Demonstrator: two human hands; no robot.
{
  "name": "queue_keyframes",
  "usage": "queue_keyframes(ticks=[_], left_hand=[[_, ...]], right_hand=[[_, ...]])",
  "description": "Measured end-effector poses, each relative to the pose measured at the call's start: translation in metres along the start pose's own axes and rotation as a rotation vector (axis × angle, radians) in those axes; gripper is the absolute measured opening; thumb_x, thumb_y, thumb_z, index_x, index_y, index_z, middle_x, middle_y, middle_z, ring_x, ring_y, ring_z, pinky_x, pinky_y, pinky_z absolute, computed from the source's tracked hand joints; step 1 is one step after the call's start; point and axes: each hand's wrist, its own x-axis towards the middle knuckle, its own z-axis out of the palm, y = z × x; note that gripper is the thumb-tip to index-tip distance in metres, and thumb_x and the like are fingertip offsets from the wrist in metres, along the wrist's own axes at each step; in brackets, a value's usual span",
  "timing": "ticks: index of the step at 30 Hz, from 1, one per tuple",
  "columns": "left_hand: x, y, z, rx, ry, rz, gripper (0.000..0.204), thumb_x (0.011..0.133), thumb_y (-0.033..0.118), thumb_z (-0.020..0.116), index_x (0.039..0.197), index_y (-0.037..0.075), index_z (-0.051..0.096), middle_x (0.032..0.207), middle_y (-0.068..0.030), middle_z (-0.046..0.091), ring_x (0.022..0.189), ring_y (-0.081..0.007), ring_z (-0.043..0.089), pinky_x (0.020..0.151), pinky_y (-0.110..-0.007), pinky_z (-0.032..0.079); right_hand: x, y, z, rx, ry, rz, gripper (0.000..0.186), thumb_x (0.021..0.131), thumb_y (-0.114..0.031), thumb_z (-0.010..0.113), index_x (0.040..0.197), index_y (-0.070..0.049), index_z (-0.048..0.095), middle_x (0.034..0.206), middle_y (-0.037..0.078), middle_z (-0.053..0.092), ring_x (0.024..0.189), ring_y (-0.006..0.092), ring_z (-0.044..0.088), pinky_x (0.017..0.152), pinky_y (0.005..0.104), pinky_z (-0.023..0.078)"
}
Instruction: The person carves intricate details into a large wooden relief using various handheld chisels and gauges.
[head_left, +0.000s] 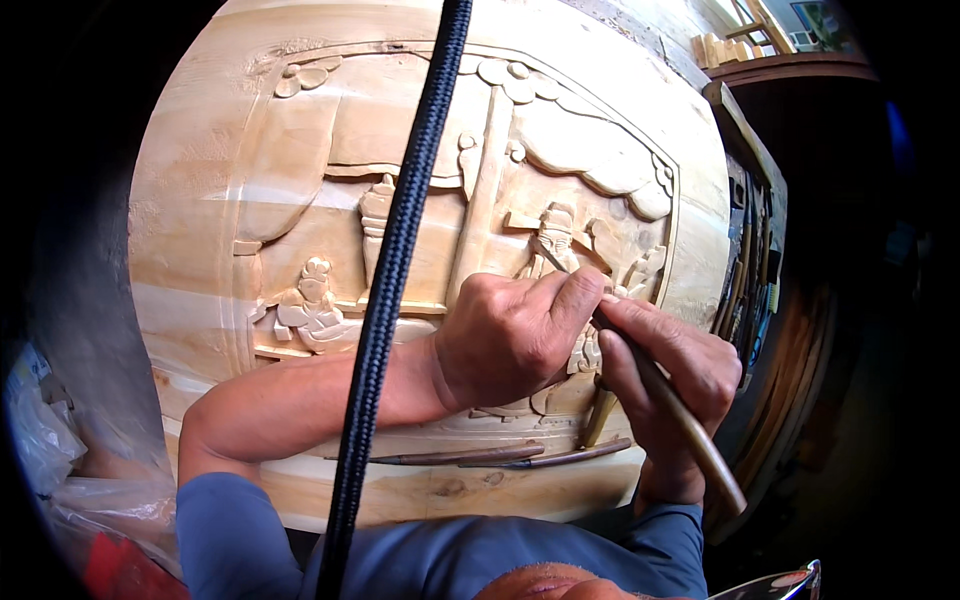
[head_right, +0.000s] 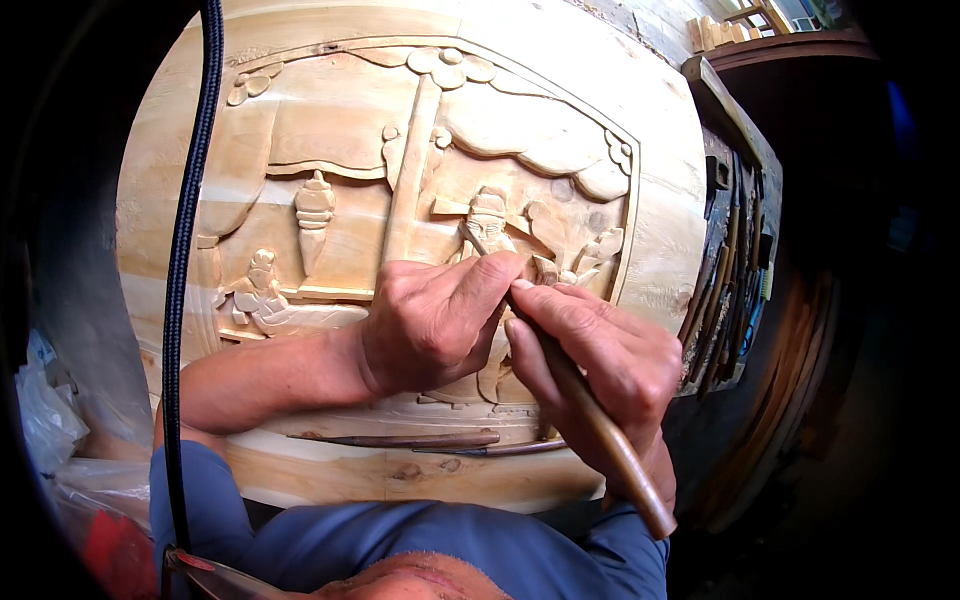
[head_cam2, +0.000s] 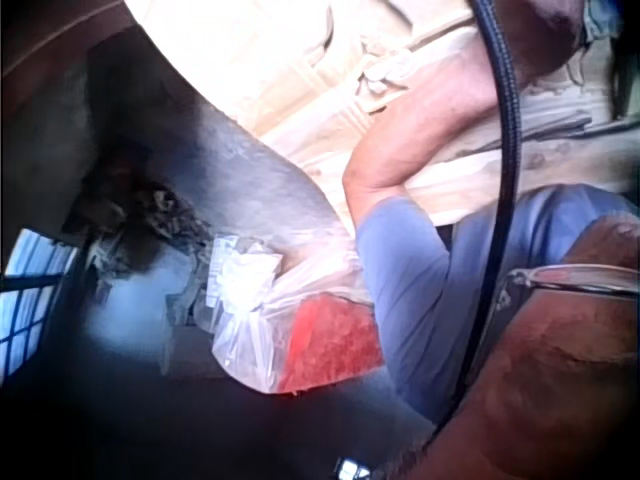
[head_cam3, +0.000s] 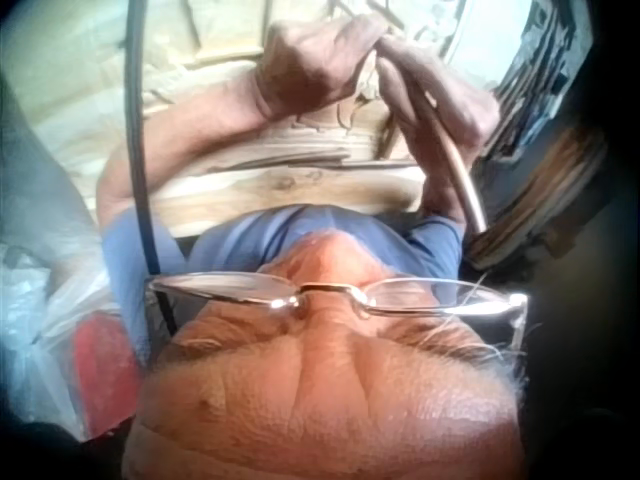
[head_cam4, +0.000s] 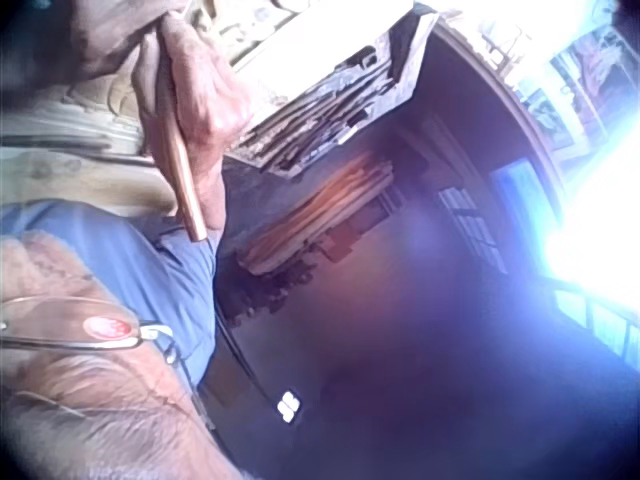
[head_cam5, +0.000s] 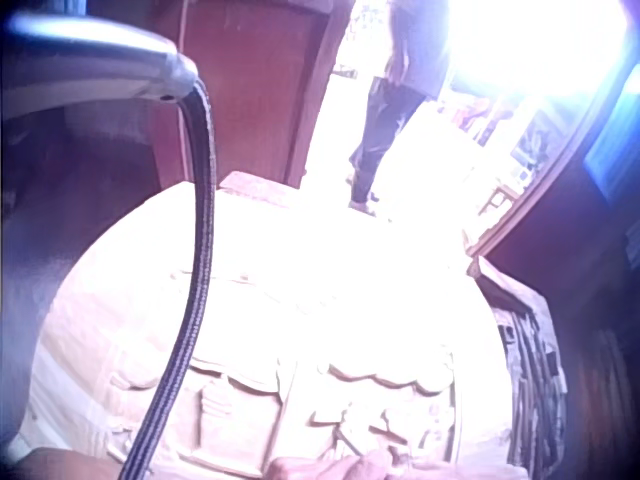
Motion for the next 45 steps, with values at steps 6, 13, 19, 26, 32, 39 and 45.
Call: queue_keyframes(ticks=[6, 13, 19, 26, 32, 39, 45], left_hand=[[-0.001, 0.001, -0.007, 0.027, -0.055, 0.155, 0.028, 0.090, 0.005, 0.069, 0.114, -0.008, 0.071, 0.069, -0.0040, 0.057, 0.054, -0.0142, 0.061, 0.045, -0.031, 0.047], [0.001, 0.010, -0.023, 0.215, -0.154, 0.343, 0.040, 0.082, 0.007, 0.073, 0.119, -0.009, 0.079, 0.068, -0.0005, 0.055, 0.057, -0.0108, 0.054, 0.050, -0.028, 0.035], [0.007, 0.010, -0.026, 0.295, -0.131, 0.374, 0.028, 0.084, 0.006, 0.074, 0.109, -0.006, 0.080, 0.066, 0.0020, 0.050, 0.055, -0.0091, 0.050, 0.049, -0.028, 0.031], [0.007, 0.004, -0.034, 0.376, -0.174, 0.447, 0.014, 0.088, 0.006, 0.075, 0.101, 0.001, 0.080, 0.065, 0.0037, 0.046, 0.053, -0.0074, 0.047, 0.048, -0.027, 0.027], [0.007, 0.007, -0.020, 0.168, -0.150, 0.354, 0.039, 0.095, 0.012, 0.075, 0.132, -0.003, 0.077, 0.063, 0.0029, 0.043, 0.051, -0.0086, 0.045, 0.046, -0.029, 0.031], [0.001, 0.003, -0.006, 0.257, -0.222, 0.285, 0.061, 0.081, 0.011, 0.073, 0.140, -0.005, 0.071, 0.070, 0.0005, 0.052, 0.055, -0.0111, 0.053, 0.047, -0.030, 0.038], [0.001, 0.006, -0.008, 0.288, -0.194, 0.302, 0.047, 0.083, 0.012, 0.073, 0.127, -0.003, 0.074, 0.070, -0.0004, 0.052, 0.055, -0.0129, 0.053, 0.048, -0.031, 0.040]], right_hand=[[-0.014, 0.014, -0.012, 0.033, -0.010, -0.132, 0.024, 0.080, -0.003, 0.086, 0.102, 0.004, 0.082, 0.086, 0.018, 0.081, 0.080, 0.0323, 0.083, 0.080, 0.0422, 0.068], [-0.067, 0.046, -0.022, 0.625, 0.098, 0.241, 0.034, 0.086, -0.017, 0.074, 0.106, 0.010, 0.082, 0.085, 0.022, 0.081, 0.078, 0.0334, 0.082, 0.077, 0.0403, 0.067], [-0.093, 0.065, -0.023, 0.734, 0.285, 0.318, 0.047, 0.096, -0.037, 0.068, 0.095, 0.008, 0.083, 0.069, 0.022, 0.075, 0.064, 0.0339, 0.078, 0.086, 0.0500, 0.067], [-0.110, 0.077, -0.020, 0.891, 0.344, 0.337, 0.042, 0.111, -0.029, 0.055, 0.109, 0.009, 0.073, 0.089, 0.025, 0.073, 0.071, 0.0325, 0.073, 0.086, 0.0516, 0.063], [-0.100, 0.068, 0.004, 0.833, 0.319, 0.465, 0.046, 0.097, -0.021, 0.062, 0.119, 0.016, 0.078, 0.097, 0.029, 0.081, 0.089, 0.0345, 0.082, 0.090, 0.0422, 0.066], [-0.088, 0.040, 0.030, 0.976, 0.203, 0.516, 0.047, 0.102, -0.021, 0.066, 0.135, 0.012, 0.073, 0.120, 0.026, 0.081, 0.110, 0.0309, 0.080, 0.105, 0.0416, 0.061], [-0.090, 0.040, 0.027, 0.787, 0.184, 0.370, 0.041, 0.099, -0.017, 0.081, 0.129, 0.010, 0.076, 0.112, 0.023, 0.083, 0.101, 0.0282, 0.083, 0.092, 0.0362, 0.065]])
